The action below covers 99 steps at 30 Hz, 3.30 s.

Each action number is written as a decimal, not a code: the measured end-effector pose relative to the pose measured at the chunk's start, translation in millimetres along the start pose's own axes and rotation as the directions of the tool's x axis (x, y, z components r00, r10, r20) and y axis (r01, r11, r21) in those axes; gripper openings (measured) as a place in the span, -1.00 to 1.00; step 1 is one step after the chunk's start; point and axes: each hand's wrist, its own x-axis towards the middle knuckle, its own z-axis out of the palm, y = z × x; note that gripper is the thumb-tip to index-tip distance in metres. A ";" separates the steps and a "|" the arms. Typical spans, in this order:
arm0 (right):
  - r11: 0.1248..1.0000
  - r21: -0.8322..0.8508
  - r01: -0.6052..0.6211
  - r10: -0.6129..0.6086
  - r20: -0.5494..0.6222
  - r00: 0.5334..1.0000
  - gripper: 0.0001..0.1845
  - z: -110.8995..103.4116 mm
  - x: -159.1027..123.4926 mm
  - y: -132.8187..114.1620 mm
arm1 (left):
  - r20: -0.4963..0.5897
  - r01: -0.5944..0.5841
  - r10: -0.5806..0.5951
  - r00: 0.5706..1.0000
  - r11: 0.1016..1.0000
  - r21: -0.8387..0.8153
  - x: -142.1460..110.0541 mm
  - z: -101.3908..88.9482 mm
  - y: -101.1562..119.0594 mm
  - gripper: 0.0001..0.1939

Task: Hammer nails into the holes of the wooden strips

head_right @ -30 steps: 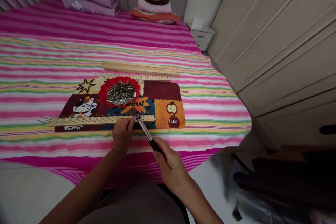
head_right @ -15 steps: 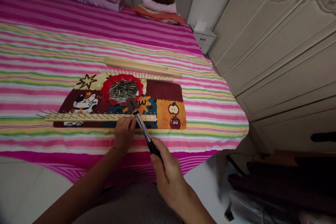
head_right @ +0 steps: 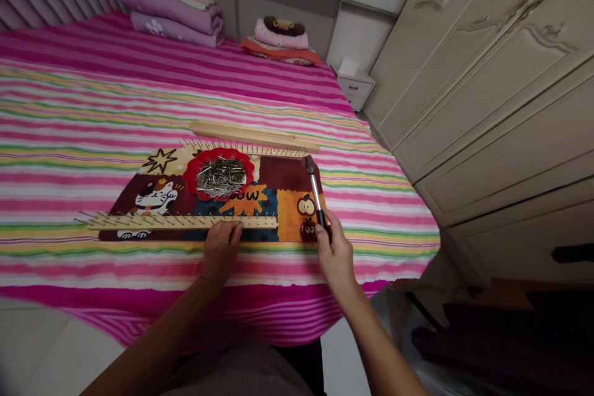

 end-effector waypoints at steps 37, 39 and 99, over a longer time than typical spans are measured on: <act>0.772 -0.615 -0.161 0.222 0.023 0.975 -0.58 28.1 51.7 72.3 | 0.573 0.579 -0.497 0.652 0.814 0.046 156.7 -34.8 -66.6 -0.80; 0.773 -0.614 -0.161 0.221 0.022 0.975 -0.58 28.1 51.3 72.3 | 0.550 0.681 -0.516 0.657 0.718 -0.139 155.8 -37.5 -66.9 -0.66; 0.957 -0.273 -0.100 0.127 0.081 0.989 -0.52 10.8 46.5 84.5 | 0.084 0.533 -0.526 0.846 0.837 -0.126 16.1 -0.8 36.5 -0.75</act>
